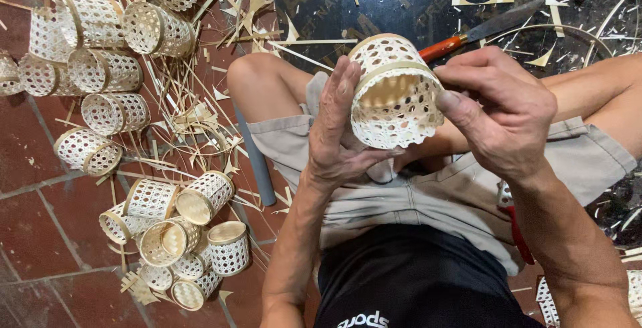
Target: The person sits on the floor assembling woven bamboo baskets. They bend a thin bamboo strip around a gray pipe form, fit it as a rim onto a woven basket body, press the rim into place, and later trim a large woven bamboo mat with shears while cutting out a round basket base.
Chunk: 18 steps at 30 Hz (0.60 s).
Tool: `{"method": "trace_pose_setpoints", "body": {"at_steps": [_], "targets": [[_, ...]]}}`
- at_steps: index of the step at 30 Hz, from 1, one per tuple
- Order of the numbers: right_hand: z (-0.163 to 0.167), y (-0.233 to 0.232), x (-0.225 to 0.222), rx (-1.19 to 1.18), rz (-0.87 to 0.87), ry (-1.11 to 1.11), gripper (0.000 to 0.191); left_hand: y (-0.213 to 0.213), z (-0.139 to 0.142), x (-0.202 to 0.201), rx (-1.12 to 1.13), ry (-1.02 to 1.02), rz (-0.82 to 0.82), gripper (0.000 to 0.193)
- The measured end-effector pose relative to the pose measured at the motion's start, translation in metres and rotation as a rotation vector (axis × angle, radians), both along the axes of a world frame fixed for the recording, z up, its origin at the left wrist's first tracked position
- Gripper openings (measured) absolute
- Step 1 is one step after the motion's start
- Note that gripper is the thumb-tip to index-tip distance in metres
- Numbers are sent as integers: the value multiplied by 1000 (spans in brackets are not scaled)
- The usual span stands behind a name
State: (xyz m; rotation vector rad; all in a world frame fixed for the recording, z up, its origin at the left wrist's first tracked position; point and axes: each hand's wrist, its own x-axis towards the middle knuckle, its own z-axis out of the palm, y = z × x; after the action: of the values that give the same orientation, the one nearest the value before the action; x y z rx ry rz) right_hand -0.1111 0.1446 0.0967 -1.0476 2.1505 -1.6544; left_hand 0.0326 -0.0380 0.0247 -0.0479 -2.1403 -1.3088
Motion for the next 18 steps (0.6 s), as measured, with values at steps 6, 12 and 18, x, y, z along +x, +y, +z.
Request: {"method": "trace_pose_setpoints", "body": {"at_steps": [6,12,18], "targets": [[13,4,10,10,-4,134,17,9,8,20,262,-105,-121,108],[-7,-5,6,22,18,164,13,6,23,32,260,-232,-51,85],[-72,-22,-15,58,74,95,7,-1,-7,16,670,-360,91,51]]}}
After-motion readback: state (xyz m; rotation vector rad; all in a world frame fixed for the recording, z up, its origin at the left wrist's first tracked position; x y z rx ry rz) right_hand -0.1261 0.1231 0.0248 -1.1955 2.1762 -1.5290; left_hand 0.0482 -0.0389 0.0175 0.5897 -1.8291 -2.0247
